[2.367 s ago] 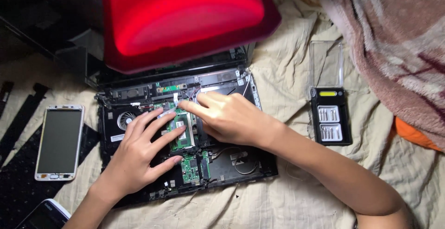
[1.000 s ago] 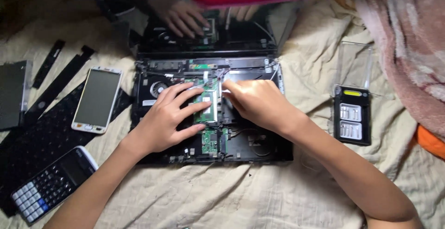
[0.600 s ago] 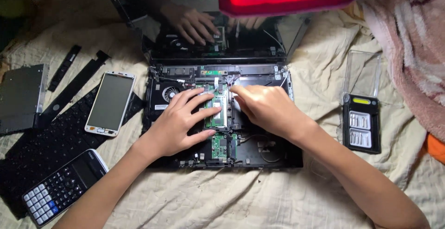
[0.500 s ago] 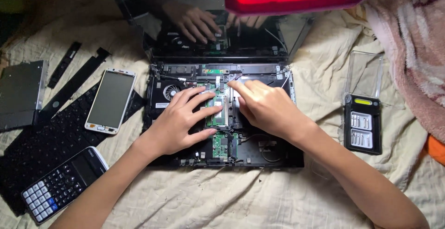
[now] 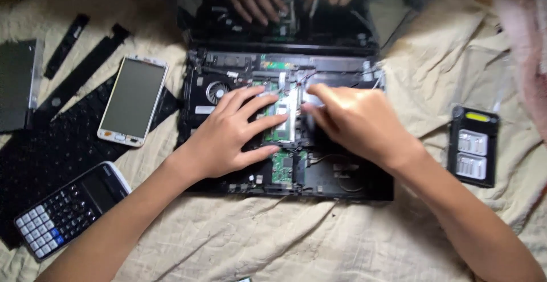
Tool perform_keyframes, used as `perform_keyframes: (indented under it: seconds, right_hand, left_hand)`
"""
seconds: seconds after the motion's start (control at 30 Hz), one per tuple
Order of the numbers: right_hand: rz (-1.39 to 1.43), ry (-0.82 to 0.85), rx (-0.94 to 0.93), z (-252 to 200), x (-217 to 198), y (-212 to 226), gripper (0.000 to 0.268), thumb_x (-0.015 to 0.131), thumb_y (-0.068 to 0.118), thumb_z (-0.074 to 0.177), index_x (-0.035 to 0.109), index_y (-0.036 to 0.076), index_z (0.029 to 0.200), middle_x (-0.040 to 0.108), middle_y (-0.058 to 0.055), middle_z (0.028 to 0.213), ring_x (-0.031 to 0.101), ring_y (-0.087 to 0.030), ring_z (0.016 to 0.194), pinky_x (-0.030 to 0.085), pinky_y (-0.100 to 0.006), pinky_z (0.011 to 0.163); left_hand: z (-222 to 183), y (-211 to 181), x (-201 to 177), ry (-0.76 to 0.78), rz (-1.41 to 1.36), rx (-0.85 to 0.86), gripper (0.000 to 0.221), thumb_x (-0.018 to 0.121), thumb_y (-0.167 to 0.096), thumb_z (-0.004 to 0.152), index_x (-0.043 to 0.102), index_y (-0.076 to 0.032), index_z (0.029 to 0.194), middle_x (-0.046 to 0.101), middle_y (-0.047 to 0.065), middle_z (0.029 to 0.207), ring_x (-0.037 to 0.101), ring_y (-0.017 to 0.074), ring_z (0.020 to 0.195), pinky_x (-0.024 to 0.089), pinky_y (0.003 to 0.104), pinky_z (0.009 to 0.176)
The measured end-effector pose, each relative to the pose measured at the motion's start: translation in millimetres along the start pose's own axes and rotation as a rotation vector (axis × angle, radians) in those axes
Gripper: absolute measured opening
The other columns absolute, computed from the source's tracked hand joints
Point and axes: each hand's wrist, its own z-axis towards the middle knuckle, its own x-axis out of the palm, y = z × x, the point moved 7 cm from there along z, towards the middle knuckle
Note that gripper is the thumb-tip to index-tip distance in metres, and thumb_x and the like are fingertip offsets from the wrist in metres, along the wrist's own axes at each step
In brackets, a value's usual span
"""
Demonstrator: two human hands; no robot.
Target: Disassembling laptop components by prying off parts and removing internal screws with a screwdriver.
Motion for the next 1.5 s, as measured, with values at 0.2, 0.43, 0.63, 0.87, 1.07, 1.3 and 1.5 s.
perform_keyframes:
  seconds: [0.2, 0.43, 0.63, 0.87, 1.07, 1.3, 1.5]
  right_hand:
    - [0.169, 0.036, -0.085, 5.6, -4.2, 10.7, 0.029, 0.057, 0.003, 0.102, 0.060, 0.001, 0.131, 0.068, -0.017, 0.109, 0.067, -0.033, 0.093, 0.052, -0.040, 0.078]
    - [-0.052, 0.082, 0.033, -21.4, 22.5, -22.9, 0.013, 0.075, 0.026, 0.110, 0.071, 0.014, 0.116, 0.065, -0.004, 0.071, 0.064, -0.020, 0.062, 0.048, -0.037, 0.060]
    - [0.293, 0.136, 0.180, -27.0, 56.0, -43.4, 0.034, 0.064, 0.003, 0.108, 0.066, -0.001, 0.142, 0.052, -0.009, 0.080, 0.047, -0.024, 0.070, 0.041, -0.039, 0.082]
    - [0.265, -0.051, 0.290, -71.1, 78.9, -70.9, 0.013, 0.066, -0.002, 0.132, 0.065, -0.014, 0.135, 0.068, -0.023, 0.119, 0.060, -0.030, 0.096, 0.046, -0.036, 0.085]
    - [0.286, -0.145, 0.379, -77.6, 66.9, -38.8, 0.011, 0.066, -0.010, 0.130, 0.066, -0.012, 0.141, 0.066, -0.026, 0.126, 0.063, -0.033, 0.104, 0.047, -0.037, 0.082]
    - [-0.021, -0.303, 0.178, -54.6, 38.6, -9.6, 0.009, 0.073, -0.009, 0.121, 0.071, -0.008, 0.129, 0.077, -0.019, 0.118, 0.074, -0.031, 0.085, 0.052, -0.038, 0.073]
    - [-0.038, -0.357, 0.173, -47.5, 37.1, 0.0, 0.013, 0.074, -0.007, 0.110, 0.070, -0.004, 0.123, 0.076, -0.015, 0.104, 0.075, -0.026, 0.079, 0.053, -0.036, 0.068]
  left_hand:
    - [-3.3, -2.7, -6.9, -0.098, 0.020, 0.092, 0.048, 0.064, -0.046, 0.100, 0.062, -0.013, 0.136, 0.055, 0.019, 0.140, 0.047, 0.0425, 0.134, 0.038, 0.057, 0.111]
    - [-6.2, 3.2, 0.6, -0.176, 0.032, 0.039, 0.047, 0.062, -0.053, 0.098, 0.069, -0.017, 0.127, 0.061, 0.017, 0.137, 0.050, 0.0417, 0.134, 0.038, 0.056, 0.115]
    - [-3.0, 6.9, 12.1, -0.187, 0.083, 0.004, 0.051, 0.058, -0.060, 0.094, 0.070, -0.022, 0.126, 0.063, 0.016, 0.138, 0.054, 0.0371, 0.134, 0.040, 0.055, 0.116]
    - [-4.7, 4.2, 12.9, -0.250, 0.129, -0.012, 0.051, 0.060, -0.062, 0.090, 0.072, -0.024, 0.122, 0.063, 0.013, 0.134, 0.054, 0.0357, 0.134, 0.044, 0.051, 0.115]
    - [-6.2, 2.8, 12.9, -0.203, 0.069, -0.004, 0.054, 0.056, -0.061, 0.092, 0.069, -0.021, 0.126, 0.061, 0.016, 0.142, 0.054, 0.0378, 0.139, 0.043, 0.053, 0.118]
    - [-5.0, 3.1, 3.4, -0.165, 0.071, 0.032, 0.053, 0.059, -0.056, 0.097, 0.068, -0.017, 0.130, 0.060, 0.019, 0.139, 0.050, 0.0380, 0.136, 0.038, 0.054, 0.117]
    - [-7.6, 1.9, 1.3, -0.130, 0.014, 0.042, 0.050, 0.061, -0.051, 0.098, 0.065, -0.015, 0.133, 0.057, 0.021, 0.141, 0.047, 0.0414, 0.137, 0.035, 0.056, 0.118]
